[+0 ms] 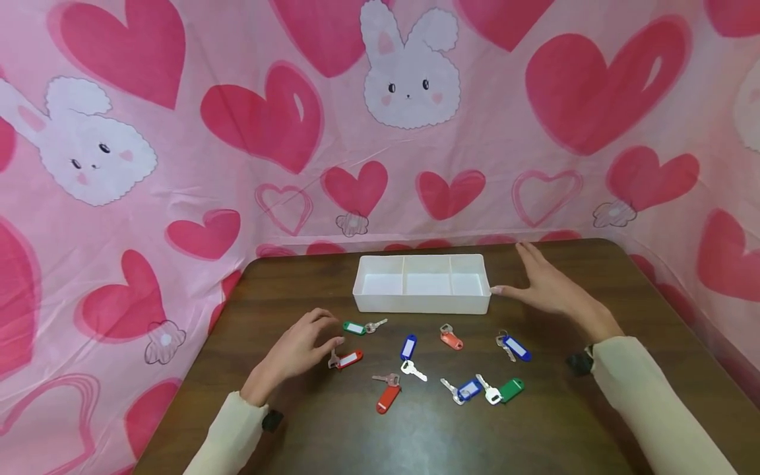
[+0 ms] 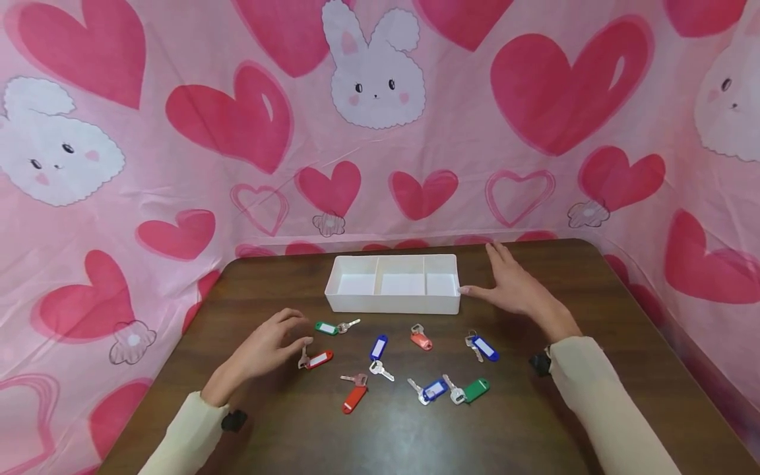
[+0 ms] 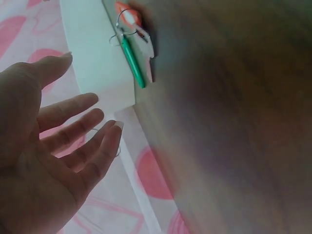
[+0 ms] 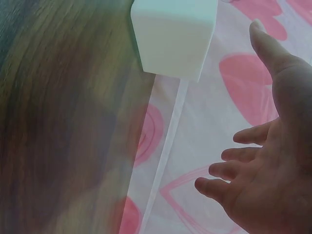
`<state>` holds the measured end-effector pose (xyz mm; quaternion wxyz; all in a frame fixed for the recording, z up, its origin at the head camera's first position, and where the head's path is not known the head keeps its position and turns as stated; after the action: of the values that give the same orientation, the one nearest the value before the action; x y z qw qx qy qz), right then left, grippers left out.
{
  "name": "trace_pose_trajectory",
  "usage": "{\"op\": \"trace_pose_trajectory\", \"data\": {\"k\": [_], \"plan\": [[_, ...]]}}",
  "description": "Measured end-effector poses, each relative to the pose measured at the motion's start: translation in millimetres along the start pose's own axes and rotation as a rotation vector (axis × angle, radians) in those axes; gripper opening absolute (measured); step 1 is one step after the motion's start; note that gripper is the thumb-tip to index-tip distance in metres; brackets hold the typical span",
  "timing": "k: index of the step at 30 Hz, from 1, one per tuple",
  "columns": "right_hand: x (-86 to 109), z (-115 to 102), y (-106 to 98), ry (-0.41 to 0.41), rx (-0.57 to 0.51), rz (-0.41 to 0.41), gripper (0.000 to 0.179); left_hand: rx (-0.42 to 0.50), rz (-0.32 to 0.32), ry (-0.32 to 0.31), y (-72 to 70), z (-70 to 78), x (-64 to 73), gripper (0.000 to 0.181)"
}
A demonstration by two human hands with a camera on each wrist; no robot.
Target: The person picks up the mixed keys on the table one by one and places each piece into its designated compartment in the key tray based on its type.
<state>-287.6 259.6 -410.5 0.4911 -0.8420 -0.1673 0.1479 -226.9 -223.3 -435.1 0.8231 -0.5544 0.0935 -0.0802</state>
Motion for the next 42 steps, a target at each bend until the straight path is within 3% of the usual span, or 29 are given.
{"op": "trace_pose_trajectory", "data": {"k": [7, 17, 25, 31, 37, 42], "plan": [[-2.6, -5, 8, -0.011, -0.013, -0.009, 0.127, -0.012, -0.042, -0.045, 10.2, -1.2, 8.9, 0.044], [-8.4, -12, 14, -0.039, -0.027, -0.025, 0.124, -0.038, -0.022, -0.004, 12.4, 3.3, 17.9, 0.04], [-14.5, -14, 26, -0.053, -0.015, -0.035, 0.124, -0.074, -0.076, -0.056, 16.9, 0.0, 24.0, 0.044], [-16.8, -16, 30, -0.057, -0.022, -0.037, 0.124, -0.069, -0.109, -0.06, 19.0, -1.6, 26.8, 0.045], [-21.2, -18, 33, -0.062, -0.03, -0.038, 0.126, -0.087, -0.098, -0.016, 19.8, -1.8, 29.5, 0.044], [-24.1, -18, 39, -0.064, -0.038, -0.044, 0.127, -0.119, -0.068, 0.073, 22.4, -0.3, 34.1, 0.044]]}}
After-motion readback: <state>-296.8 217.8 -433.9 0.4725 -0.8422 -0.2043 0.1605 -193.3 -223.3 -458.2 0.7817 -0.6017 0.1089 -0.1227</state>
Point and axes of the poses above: each hand's wrist, its own x-axis away from the middle knuckle, its own y-axis out of the palm, z = x × y, the point moved 4 cm from there along -x, towards the middle knuckle, and after that the axes turned 13 degrees about -y, right-handed, at the moved point
